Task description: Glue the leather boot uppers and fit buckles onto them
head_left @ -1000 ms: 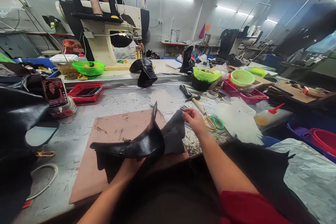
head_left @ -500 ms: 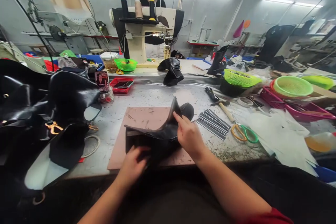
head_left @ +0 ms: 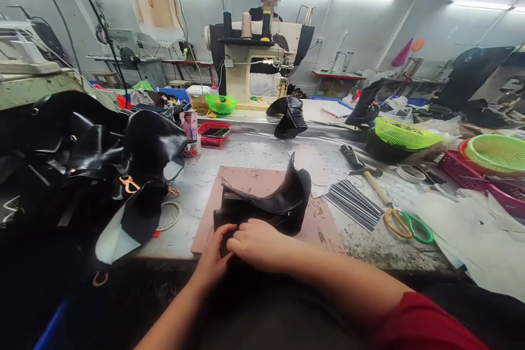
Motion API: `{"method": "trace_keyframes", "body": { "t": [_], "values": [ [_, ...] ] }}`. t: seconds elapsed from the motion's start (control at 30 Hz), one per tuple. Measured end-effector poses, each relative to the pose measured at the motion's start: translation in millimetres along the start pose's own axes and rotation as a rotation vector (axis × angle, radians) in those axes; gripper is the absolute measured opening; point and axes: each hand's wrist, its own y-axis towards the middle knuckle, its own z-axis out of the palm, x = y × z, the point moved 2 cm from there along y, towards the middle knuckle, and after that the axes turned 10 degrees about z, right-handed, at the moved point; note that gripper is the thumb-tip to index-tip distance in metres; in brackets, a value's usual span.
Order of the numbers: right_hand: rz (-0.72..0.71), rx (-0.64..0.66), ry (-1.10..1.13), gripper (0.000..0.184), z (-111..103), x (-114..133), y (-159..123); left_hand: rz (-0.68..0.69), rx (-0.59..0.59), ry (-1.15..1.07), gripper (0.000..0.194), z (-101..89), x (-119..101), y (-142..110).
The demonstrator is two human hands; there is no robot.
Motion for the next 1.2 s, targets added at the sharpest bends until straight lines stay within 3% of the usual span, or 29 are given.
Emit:
{"method": "trace_keyframes", "body": {
  "t": [0.1,0.17,0.23,0.3,0.43,0.53,0.63,0.73,0.83,0.93,1.03,1.1,1.2],
  "values": [
    [-0.002,-0.401,0.174,0.011,-20.3,-9.8,-7.6,0.182,-0.106,-0.007,0.031,-28.4,-35.5,13.7],
    [0.033,-0.672,0.368,0.009,-38.7,-16.2,-21.1,0.386,-0.091,-0.066,0.024,-46.8,-70.0,26.1],
    [0.087,-0.829,0.551,0.012,-52.1,-18.1,-37.3,0.525,0.024,-0.038,0.019,-58.0,-107.0,40.2],
    [0.15,-0.901,0.691,0.016,-59.2,-17.2,-54.2,0.607,0.231,0.108,0.017,-58.7,-141.7,54.8],
    [0.213,-0.879,0.775,0.024,-68.9,-18.4,-87.7,0.671,0.658,0.452,0.025,-35.0,-191.5,81.9],
    [0.279,-0.744,0.601,0.024,-80.2,-23.6,-109.7,0.744,0.822,0.523,0.024,-8.2,-213.3,99.6],
    [0.322,-0.614,0.391,0.008,-89.1,-29.6,-127.8,0.774,0.954,0.539,0.01,18.5,-225.7,114.5],
    [0.349,-0.61,0.289,0.011,-93.9,-36.0,-144.7,0.838,1.072,0.483,0.013,40.8,-234.0,123.1],
    [0.411,-0.657,0.272,0.007,-99.4,-43.1,-159.2,0.923,1.137,0.454,0.013,56.7,-237.4,125.0],
    [0.407,-0.538,0.287,0.005,-106.8,-48.6,-165.4,0.923,1.182,0.518,0.016,66.8,-235.3,123.7],
    [0.412,-0.416,0.313,0.006,-113.7,-53.6,-165.6,0.85,1.113,0.623,0.02,70.9,-234.1,123.8],
    [0.447,-0.4,0.313,0.008,-116.7,-56.5,-164.5,0.813,1.042,0.731,0.02,71.4,-235.2,124.4],
    [0.497,-0.393,0.314,0.007,-118.1,-59.0,-162.3,0.813,1.027,0.844,0.021,71.4,-236.6,124.6]
  ]
}}
